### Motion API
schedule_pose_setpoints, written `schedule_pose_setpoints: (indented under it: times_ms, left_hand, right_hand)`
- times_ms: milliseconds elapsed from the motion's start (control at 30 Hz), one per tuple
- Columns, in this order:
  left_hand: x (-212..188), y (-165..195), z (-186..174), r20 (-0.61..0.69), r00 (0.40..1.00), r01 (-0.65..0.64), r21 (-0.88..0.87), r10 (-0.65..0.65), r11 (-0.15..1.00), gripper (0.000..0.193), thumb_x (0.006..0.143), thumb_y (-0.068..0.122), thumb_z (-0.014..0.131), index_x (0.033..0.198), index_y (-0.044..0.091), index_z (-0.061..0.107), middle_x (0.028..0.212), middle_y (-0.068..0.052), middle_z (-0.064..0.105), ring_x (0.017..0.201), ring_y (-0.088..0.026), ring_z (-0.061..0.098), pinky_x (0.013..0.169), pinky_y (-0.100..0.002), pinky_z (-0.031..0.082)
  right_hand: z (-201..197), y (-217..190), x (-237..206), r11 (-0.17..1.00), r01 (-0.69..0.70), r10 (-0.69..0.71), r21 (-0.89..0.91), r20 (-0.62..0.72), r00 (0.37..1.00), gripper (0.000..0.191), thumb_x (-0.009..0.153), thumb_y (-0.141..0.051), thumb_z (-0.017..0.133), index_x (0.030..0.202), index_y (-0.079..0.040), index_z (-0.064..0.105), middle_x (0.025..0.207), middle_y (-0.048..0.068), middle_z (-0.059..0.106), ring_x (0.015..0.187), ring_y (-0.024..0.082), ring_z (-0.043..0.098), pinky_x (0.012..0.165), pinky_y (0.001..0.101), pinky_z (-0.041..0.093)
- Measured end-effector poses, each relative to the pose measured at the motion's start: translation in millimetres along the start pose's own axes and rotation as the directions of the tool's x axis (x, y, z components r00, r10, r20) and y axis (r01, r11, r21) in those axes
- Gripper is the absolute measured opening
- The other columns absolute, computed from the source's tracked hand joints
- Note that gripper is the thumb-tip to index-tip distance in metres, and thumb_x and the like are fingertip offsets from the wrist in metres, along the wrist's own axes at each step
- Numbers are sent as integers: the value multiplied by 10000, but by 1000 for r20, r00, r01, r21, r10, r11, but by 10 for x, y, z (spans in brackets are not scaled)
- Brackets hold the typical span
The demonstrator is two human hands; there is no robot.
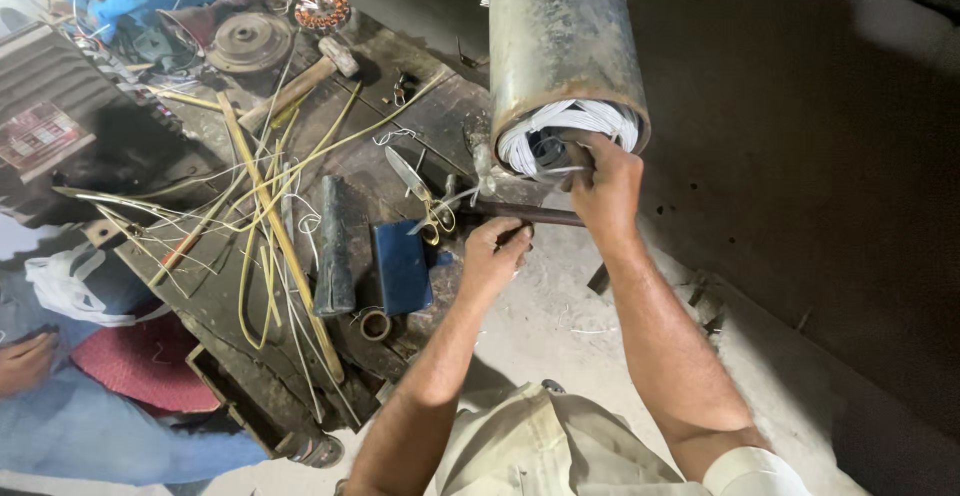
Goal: The person wraps white wire around a metal cylinder, secures it with a wooden stick, and uses a hammer to tap the stick into place. They then adjust the wire and cylinder, continuing to secure the assembly.
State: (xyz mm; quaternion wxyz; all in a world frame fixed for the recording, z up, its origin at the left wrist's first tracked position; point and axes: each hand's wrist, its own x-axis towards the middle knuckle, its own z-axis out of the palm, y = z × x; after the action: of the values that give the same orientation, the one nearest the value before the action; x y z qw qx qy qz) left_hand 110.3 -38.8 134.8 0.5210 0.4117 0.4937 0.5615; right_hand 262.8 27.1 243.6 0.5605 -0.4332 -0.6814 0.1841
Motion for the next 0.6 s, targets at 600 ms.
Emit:
schedule_pose_setpoints:
  times_ms: [600]
  left_hand:
    - [93,611,-16,-71,997,6,-59,-10,998,230,948,180,696,965,-47,730,707,-50,640,562,-114,545,482,-297,392]
  right_hand:
    - [211,-212,22,976,-218,219,-24,88,972,188,910,-25,706,1097,-1,721,857,165,719,665,229,651,607,378,511]
